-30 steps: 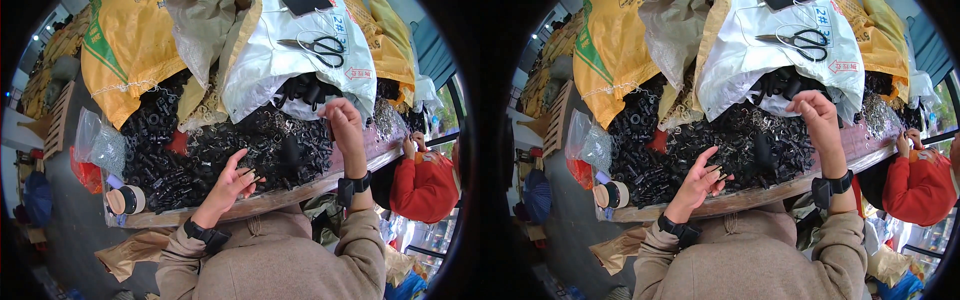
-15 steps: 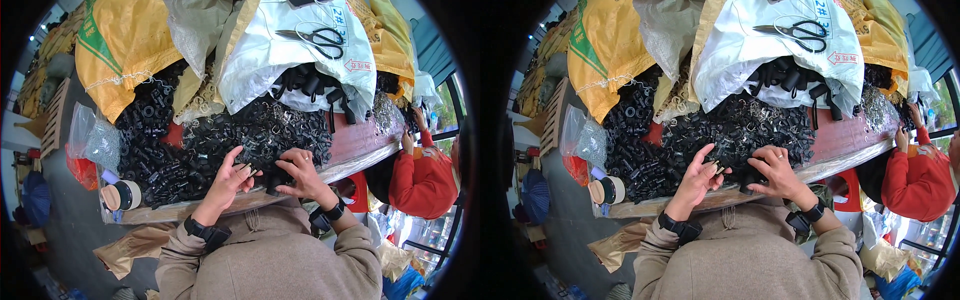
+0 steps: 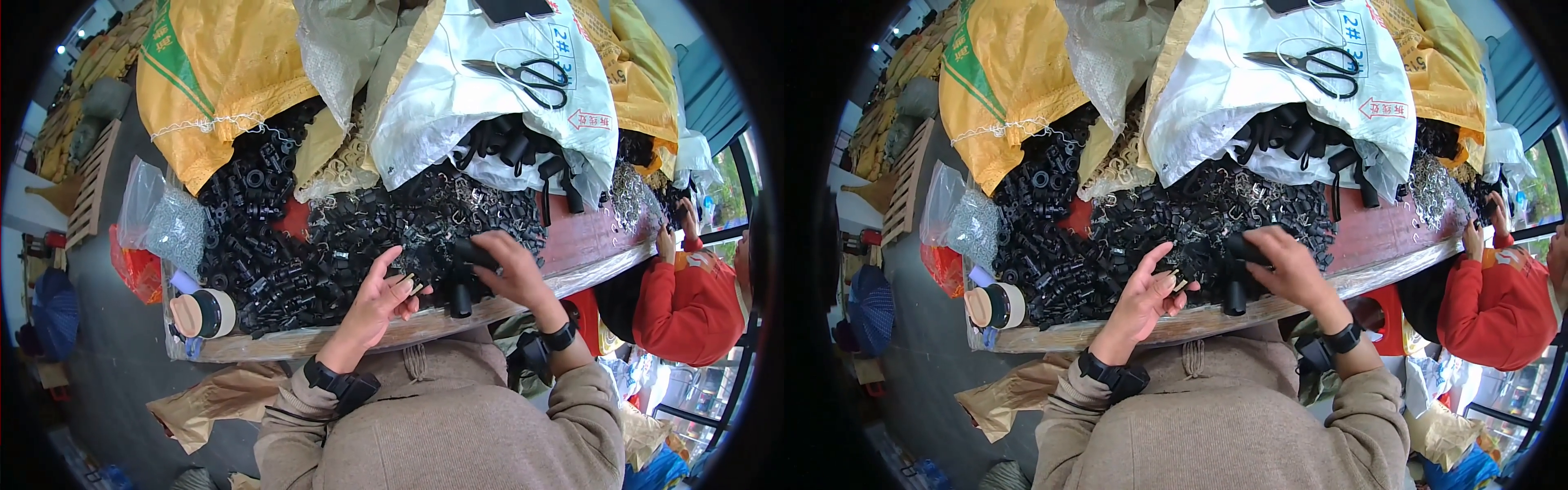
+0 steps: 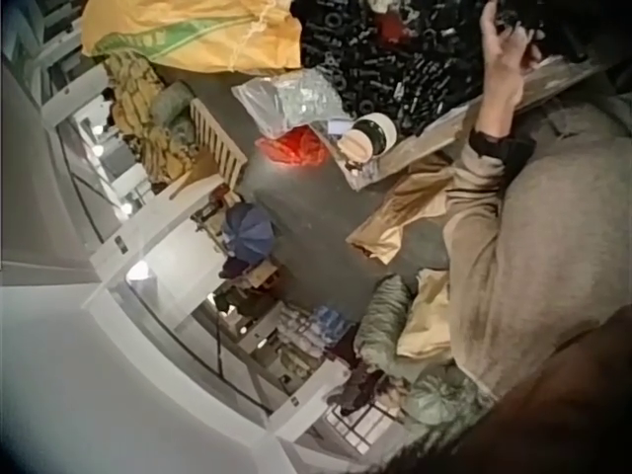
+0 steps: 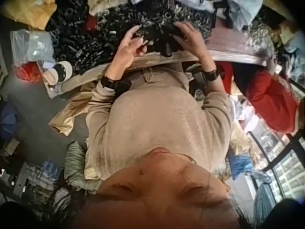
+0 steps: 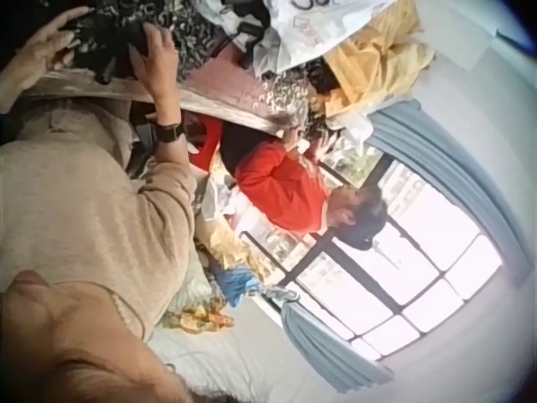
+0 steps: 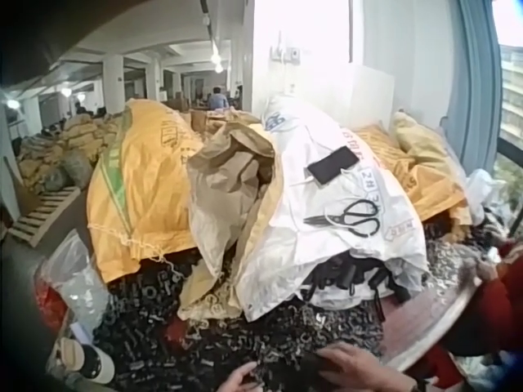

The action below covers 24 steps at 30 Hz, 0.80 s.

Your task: The person picks up a black plastic component and a small metal clip, fits the clip into the component, and then inserts the assembly into a larger black housing before placing it into a bag.

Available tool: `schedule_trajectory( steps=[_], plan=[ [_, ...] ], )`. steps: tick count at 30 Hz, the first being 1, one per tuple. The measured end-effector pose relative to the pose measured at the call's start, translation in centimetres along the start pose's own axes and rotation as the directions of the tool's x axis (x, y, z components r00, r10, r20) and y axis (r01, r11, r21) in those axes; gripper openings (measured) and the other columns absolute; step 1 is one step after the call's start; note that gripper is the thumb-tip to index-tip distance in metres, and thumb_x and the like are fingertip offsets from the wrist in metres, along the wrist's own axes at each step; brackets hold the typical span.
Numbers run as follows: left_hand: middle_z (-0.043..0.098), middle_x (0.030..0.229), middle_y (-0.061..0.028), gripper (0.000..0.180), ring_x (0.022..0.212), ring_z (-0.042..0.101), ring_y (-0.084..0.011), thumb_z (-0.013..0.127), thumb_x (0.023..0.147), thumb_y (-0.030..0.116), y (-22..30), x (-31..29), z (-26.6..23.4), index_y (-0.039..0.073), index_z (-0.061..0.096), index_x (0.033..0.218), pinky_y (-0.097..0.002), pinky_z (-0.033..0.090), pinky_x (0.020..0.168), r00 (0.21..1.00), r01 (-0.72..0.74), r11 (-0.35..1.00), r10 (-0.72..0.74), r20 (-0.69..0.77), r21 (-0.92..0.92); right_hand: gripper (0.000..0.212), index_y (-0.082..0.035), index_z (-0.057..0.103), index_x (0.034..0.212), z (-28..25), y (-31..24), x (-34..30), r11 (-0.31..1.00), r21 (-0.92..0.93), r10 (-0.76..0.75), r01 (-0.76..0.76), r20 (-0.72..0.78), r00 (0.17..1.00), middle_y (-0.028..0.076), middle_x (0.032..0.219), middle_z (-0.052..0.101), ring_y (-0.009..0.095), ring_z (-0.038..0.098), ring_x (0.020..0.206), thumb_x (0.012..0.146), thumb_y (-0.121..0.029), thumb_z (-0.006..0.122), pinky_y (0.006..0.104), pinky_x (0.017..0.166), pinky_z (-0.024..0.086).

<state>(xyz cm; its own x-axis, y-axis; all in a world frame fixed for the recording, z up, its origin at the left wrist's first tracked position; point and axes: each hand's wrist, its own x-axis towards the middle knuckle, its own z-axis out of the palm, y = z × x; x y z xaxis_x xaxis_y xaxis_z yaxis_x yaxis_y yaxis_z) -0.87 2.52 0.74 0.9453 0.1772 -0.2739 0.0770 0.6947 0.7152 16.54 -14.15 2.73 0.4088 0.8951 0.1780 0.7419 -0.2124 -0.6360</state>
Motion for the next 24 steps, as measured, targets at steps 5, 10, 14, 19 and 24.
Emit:
schedule_trajectory(
  steps=[5,10,14,19,24],
  plan=[
    [0.057,0.091,-0.0167,0.063,0.06,0.049,-0.0113,0.053,0.082,0.019,0.2,0.1,-0.3,0.008,0.012,0.13,-0.0208,0.039,0.051,1.0,0.016,1.0,-0.016,-0.019,-0.014,0.036,-0.001,0.05,0.098,-4.3,-0.4,2.2,0.96,0.237,0.165,-0.147,-0.058,0.985,0.007,0.088,0.052,0.018,0.052,0.081,0.067,-0.014,0.064,0.0255,0.067,0.042],
    [0.057,0.09,-0.0168,0.063,0.06,0.049,-0.0112,0.052,0.083,0.019,0.3,0.6,-0.4,0.007,0.012,0.13,-0.0205,0.039,0.05,1.0,0.021,0.999,-0.022,-0.019,-0.048,0.039,-0.002,0.049,0.095,-6.0,0.7,3.4,0.843,0.537,0.132,0.026,-0.254,0.958,0.005,0.089,0.05,0.014,0.05,0.08,0.069,-0.028,0.065,0.0254,0.07,0.042],
    [0.057,0.09,-0.0167,0.063,0.06,0.049,-0.0108,0.052,0.083,0.019,0.7,0.7,-0.2,0.007,0.012,0.13,-0.0201,0.039,0.05,0.999,0.035,0.999,-0.036,-0.019,-0.037,0.042,-0.004,0.048,0.094,-5.3,1.5,4.7,0.555,0.811,0.238,0.186,-0.369,0.899,0.005,0.09,0.049,0.013,0.049,0.076,0.072,-0.036,0.063,0.0255,0.07,0.04],
    [0.057,0.09,-0.0164,0.062,0.059,0.049,-0.0106,0.051,0.083,0.018,0.9,0.7,-0.1,0.007,0.012,0.13,-0.0198,0.038,0.049,0.999,0.032,0.999,-0.033,-0.035,-0.03,0.038,-0.005,0.049,0.092,-5.3,1.2,5.4,-0.01,0.985,0.229,0.173,-0.166,0.959,0.005,0.09,0.049,0.014,0.049,0.074,0.076,-0.039,0.058,0.0256,0.069,0.039],
    [0.057,0.09,-0.0162,0.062,0.059,0.049,-0.0103,0.051,0.083,0.017,1.6,0.2,0.2,0.007,0.012,0.13,-0.0192,0.038,0.049,1.0,-0.009,0.999,0.009,-0.009,-0.049,0.034,-0.004,0.054,0.091,-3.2,-0.8,3.5,0.431,0.833,0.379,-0.348,0.183,0.907,0.007,0.088,0.051,0.018,0.051,0.073,0.076,-0.034,0.059,0.0268,0.068,0.039]
  ],
)
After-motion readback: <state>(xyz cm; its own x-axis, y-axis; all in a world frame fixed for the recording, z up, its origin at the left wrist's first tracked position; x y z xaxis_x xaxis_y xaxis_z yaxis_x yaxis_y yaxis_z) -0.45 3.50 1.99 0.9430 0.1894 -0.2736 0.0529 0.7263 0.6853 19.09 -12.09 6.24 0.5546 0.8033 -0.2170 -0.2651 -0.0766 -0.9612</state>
